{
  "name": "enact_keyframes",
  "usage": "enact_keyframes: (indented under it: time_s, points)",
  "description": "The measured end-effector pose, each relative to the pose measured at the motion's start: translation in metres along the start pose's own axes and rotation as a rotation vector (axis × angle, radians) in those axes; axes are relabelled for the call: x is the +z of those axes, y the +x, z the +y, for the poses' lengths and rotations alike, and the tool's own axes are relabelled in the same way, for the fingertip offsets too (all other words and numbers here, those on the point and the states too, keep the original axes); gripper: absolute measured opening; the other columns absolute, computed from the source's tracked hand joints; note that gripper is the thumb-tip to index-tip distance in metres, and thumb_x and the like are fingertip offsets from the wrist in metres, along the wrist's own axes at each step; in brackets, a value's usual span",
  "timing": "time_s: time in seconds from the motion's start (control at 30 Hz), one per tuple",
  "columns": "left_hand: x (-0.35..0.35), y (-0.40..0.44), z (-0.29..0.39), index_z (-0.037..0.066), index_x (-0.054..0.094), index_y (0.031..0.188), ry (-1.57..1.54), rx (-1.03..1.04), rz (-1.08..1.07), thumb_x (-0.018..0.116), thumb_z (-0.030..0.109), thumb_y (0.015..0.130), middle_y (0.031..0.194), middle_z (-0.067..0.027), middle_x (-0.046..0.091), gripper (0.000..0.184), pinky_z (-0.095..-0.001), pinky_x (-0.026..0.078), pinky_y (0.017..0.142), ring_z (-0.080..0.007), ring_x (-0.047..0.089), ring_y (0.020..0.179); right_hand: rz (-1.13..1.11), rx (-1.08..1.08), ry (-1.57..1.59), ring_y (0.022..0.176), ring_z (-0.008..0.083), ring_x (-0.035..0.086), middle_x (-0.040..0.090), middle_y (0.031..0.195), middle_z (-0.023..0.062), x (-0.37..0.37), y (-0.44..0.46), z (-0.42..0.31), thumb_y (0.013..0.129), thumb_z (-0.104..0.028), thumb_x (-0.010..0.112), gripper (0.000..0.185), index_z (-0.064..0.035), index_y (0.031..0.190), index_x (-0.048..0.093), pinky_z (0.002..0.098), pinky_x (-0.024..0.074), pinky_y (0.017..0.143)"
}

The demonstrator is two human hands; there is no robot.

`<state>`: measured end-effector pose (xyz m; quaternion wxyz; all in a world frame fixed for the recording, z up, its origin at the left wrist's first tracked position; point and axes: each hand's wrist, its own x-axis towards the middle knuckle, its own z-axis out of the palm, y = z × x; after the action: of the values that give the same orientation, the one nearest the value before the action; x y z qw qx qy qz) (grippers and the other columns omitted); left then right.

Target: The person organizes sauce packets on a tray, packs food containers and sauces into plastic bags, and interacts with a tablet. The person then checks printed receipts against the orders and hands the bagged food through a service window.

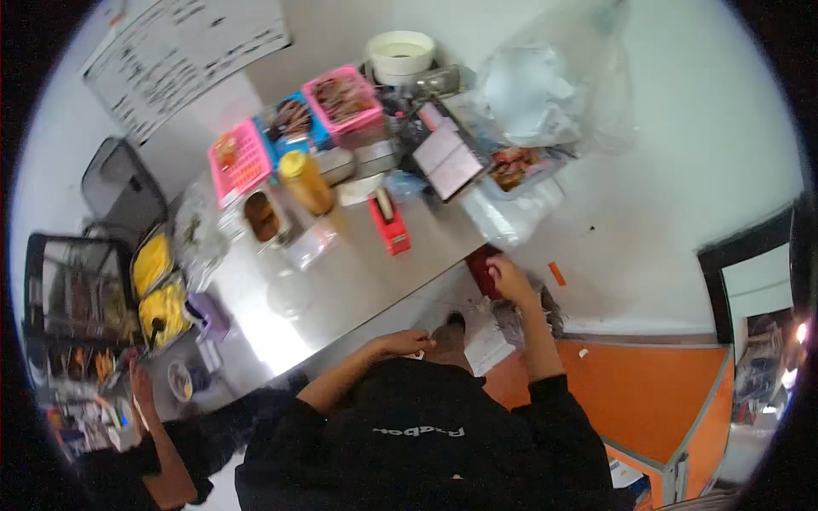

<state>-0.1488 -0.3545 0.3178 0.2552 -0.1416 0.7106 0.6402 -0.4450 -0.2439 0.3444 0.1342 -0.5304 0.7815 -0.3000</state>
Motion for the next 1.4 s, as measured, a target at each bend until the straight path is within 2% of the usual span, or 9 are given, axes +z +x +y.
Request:
enact_keyframes:
  time_s: [0.1, 0.2, 0.4, 0.5, 0.7, 0.8, 1.1, 1.3, 1.4]
  points:
    - [-0.018, 0.059, 0.033, 0.003, 0.057, 0.104, 0.058, 0.002, -0.06, 0.049, 0.042, 0.093, 0.092, -0.0103, 0.06, 0.042, -0.0336, 0.045, 0.076, -0.0191, 0.057, 0.084, 0.127, 0.208, -0.237, 0.107, 0.0346, 0.054, 0.052, 0.122, 0.0146, -0.037, 0.049, 0.06, 0.085, -0.006, 0.044, 0.035, -0.0034, 0.118, 0.052, 0.0424, 0.0448, 0.09]
    - [-0.038, 0.121, 0.072, 0.003, 0.058, 0.104, 0.214, 0.23, 0.14, 0.05, 0.039, 0.091, 0.095, -0.0153, 0.061, 0.039, -0.0371, 0.046, 0.077, -0.0264, 0.059, 0.087, 0.026, 0.221, -0.314, 0.11, 0.0361, 0.052, 0.048, 0.127, 0.0201, -0.061, 0.095, 0.128, 0.087, -0.01, 0.042, 0.037, -0.0031, 0.123, 0.049, 0.0443, 0.0443, 0.091]
    - [-0.071, 0.223, 0.152, 0.003, 0.054, 0.105, 0.413, 0.284, 0.562, 0.059, 0.03, 0.087, 0.106, -0.0191, 0.056, 0.033, -0.0428, 0.045, 0.085, -0.0338, 0.055, 0.1, -0.411, 0.217, -0.696, 0.086, 0.0336, 0.063, 0.063, 0.095, 0.0168, -0.074, 0.156, 0.189, 0.082, -0.025, 0.057, 0.03, -0.0054, 0.106, 0.057, 0.0468, 0.0508, 0.075]
    - [-0.075, 0.259, 0.159, 0.006, 0.056, 0.109, 0.617, 0.381, 0.786, 0.064, 0.023, 0.08, 0.122, -0.0165, 0.05, 0.034, -0.0434, 0.044, 0.091, -0.0349, 0.048, 0.115, -0.484, -0.078, -0.593, 0.084, 0.0316, 0.064, 0.065, 0.081, 0.0128, -0.106, 0.167, 0.186, 0.076, -0.021, 0.061, 0.021, -0.0079, 0.091, 0.055, 0.0451, 0.0505, 0.072]
    - [-0.079, 0.284, 0.166, 0.017, 0.046, 0.13, 0.858, 0.184, 0.695, 0.067, 0.03, 0.077, 0.147, -0.0141, 0.022, 0.059, -0.0483, 0.04, 0.097, -0.0352, 0.027, 0.133, -0.506, -0.415, -0.644, 0.081, 0.0313, 0.063, 0.063, 0.089, 0.0119, -0.096, 0.181, 0.211, 0.073, -0.019, 0.065, 0.026, -0.0057, 0.094, 0.056, 0.0426, 0.0517, 0.068]
    - [-0.076, 0.287, 0.171, 0.025, 0.041, 0.135, 0.929, 0.115, 0.698, 0.067, 0.035, 0.077, 0.15, -0.0134, 0.017, 0.065, -0.0501, 0.043, 0.093, -0.0355, 0.03, 0.131, -0.401, -0.505, -0.699, 0.082, 0.0304, 0.064, 0.06, 0.098, 0.0112, -0.101, 0.173, 0.217, 0.073, -0.015, 0.063, 0.025, -0.0051, 0.095, 0.057, 0.0406, 0.0523, 0.066]
    - [-0.069, 0.306, 0.199, 0.041, 0.029, 0.14, 1.06, -0.076, 0.641, 0.068, 0.047, 0.072, 0.151, -0.0104, 0.016, 0.079, -0.0477, 0.051, 0.078, -0.0441, 0.031, 0.126, -0.387, -0.472, -0.5, 0.079, 0.0312, 0.064, 0.058, 0.096, 0.013, -0.113, 0.163, 0.204, 0.078, -0.009, 0.052, 0.023, -0.0048, 0.1, 0.05, 0.0414, 0.0518, 0.065]
    - [-0.064, 0.32, 0.188, 0.044, 0.024, 0.141, 1.095, -0.13, 0.637, 0.068, 0.052, 0.071, 0.151, -0.0103, 0.016, 0.083, -0.0468, 0.052, 0.076, -0.0482, 0.031, 0.125, -0.289, -0.628, -0.536, 0.077, 0.0328, 0.064, 0.061, 0.091, 0.0144, -0.11, 0.164, 0.221, 0.078, -0.006, 0.05, 0.03, -0.0057, 0.107, 0.05, 0.0413, 0.0518, 0.064]
    - [-0.063, 0.322, 0.186, 0.042, 0.017, 0.143, 1.126, -0.082, 0.686, 0.072, 0.051, 0.068, 0.152, -0.01, 0.01, 0.093, -0.0434, 0.057, 0.071, -0.0543, 0.03, 0.123, -0.381, -0.387, -0.545, 0.081, 0.0294, 0.064, 0.063, 0.089, 0.0161, -0.121, 0.166, 0.198, 0.075, -0.002, 0.054, 0.037, -0.0054, 0.112, 0.052, 0.0403, 0.0519, 0.064]
